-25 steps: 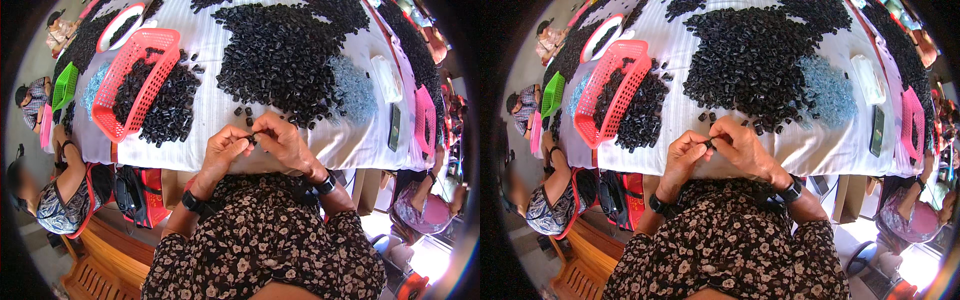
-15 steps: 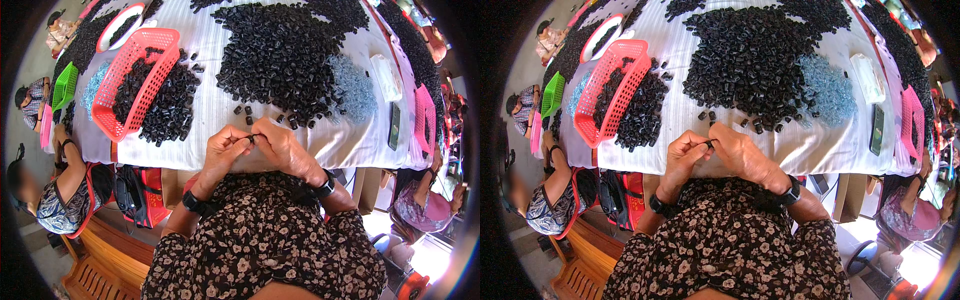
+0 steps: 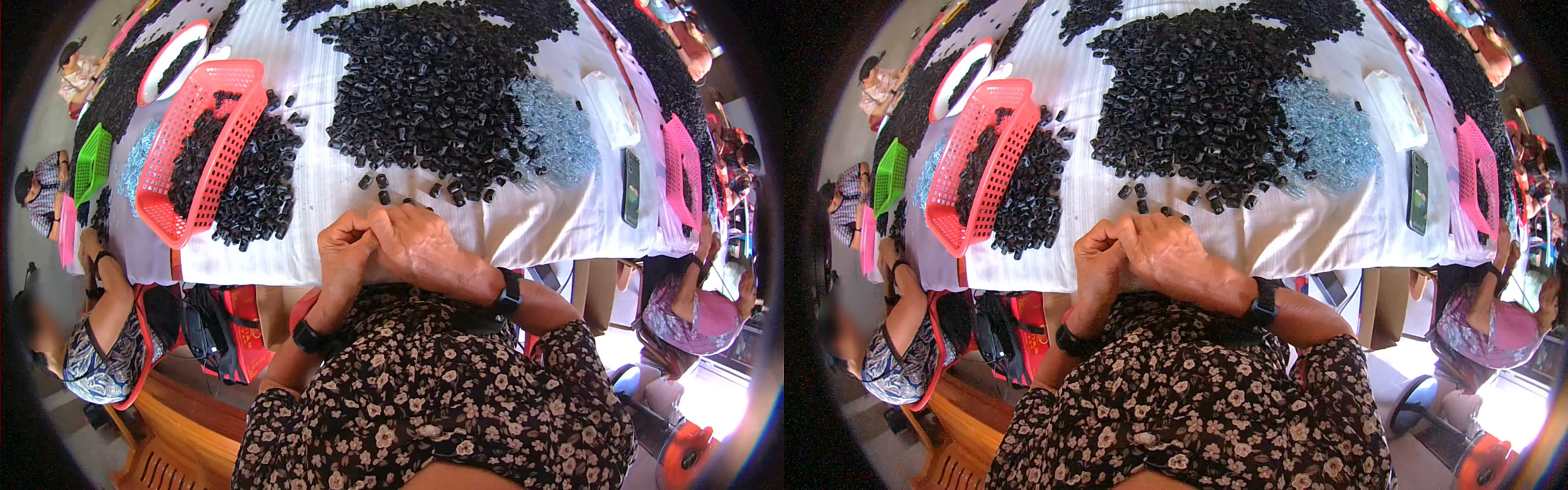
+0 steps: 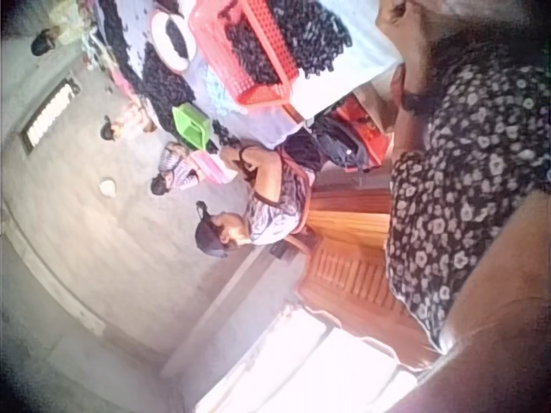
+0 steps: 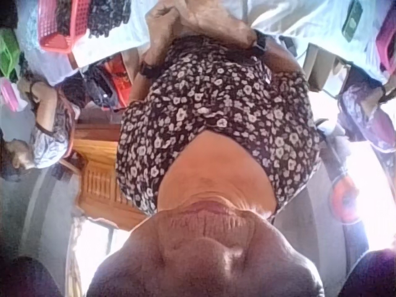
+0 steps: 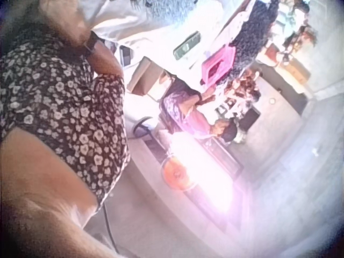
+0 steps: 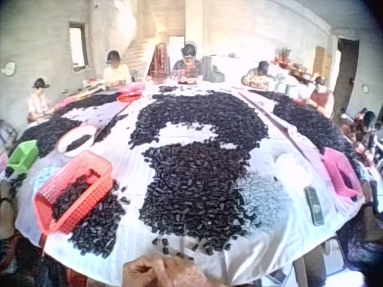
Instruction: The worker inspects, handles, and sorts small black plastic shoe components on an assembly table.
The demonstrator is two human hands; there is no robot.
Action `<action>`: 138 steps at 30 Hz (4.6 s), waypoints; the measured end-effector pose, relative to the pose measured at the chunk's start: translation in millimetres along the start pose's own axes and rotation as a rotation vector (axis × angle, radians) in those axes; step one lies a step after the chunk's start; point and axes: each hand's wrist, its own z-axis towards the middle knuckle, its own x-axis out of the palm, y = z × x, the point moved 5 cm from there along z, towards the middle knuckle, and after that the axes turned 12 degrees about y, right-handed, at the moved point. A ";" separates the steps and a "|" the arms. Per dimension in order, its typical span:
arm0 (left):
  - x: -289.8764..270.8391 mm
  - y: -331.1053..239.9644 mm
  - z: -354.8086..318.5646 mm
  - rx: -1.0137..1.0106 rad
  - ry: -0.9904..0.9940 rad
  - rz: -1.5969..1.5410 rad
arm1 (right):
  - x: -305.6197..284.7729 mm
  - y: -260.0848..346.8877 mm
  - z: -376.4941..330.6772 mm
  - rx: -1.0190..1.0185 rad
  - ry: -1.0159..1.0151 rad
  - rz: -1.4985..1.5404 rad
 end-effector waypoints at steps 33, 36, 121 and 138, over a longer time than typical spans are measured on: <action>-6.0 -6.3 9.4 0.016 0.006 0.153 | -53.1 -89.5 -82.4 0.464 -0.185 0.100; -0.3 -10.2 12.4 0.083 0.047 0.081 | -52.1 -109.6 -96.9 0.597 -0.178 0.027; -29.9 -8.4 13.0 0.213 0.028 0.279 | -30.1 -95.4 -113.4 0.661 -0.208 -0.111; -28.9 -3.9 9.2 0.231 -0.029 0.275 | -40.8 -100.6 -117.4 0.681 -0.229 0.028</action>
